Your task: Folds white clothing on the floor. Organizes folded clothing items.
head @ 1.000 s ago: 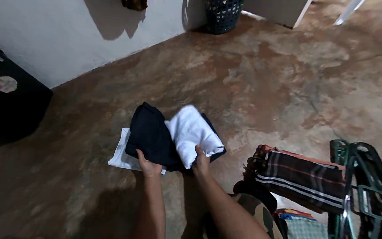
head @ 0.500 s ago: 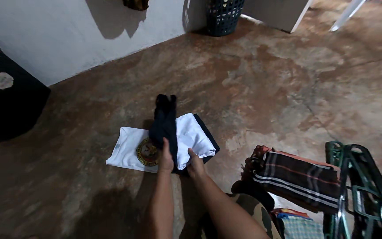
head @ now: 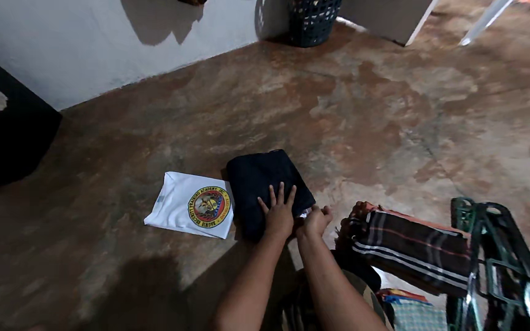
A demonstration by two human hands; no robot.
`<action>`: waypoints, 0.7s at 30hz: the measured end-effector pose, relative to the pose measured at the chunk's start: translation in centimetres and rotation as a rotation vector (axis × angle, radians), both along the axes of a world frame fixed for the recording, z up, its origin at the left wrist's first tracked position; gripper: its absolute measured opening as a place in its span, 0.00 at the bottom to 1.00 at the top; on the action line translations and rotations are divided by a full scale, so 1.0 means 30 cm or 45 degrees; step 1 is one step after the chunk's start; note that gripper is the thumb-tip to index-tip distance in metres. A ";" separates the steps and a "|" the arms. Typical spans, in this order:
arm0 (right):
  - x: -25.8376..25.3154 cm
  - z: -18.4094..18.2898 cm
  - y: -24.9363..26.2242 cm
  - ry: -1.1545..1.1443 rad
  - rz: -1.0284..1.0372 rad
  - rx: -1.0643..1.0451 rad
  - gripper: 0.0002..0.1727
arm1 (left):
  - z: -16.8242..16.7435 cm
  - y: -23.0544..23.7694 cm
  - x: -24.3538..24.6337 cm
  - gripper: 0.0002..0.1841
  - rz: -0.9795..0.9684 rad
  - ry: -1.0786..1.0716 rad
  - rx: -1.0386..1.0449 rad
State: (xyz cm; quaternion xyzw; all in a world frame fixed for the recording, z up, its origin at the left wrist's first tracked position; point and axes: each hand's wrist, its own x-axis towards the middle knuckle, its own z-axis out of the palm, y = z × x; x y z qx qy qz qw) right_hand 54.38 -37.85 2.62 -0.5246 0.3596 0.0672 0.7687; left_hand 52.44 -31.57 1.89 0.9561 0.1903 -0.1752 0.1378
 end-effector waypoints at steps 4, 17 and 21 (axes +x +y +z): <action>0.022 -0.039 0.006 0.052 0.038 0.214 0.36 | 0.012 0.008 -0.089 0.54 0.058 -0.102 0.056; 0.046 -0.077 -0.006 -0.029 0.600 0.358 0.34 | -0.009 0.062 -0.206 0.42 0.168 -0.032 -0.045; 0.060 -0.056 0.006 0.053 0.515 0.390 0.23 | 0.022 0.080 -0.225 0.44 0.145 -0.044 -0.174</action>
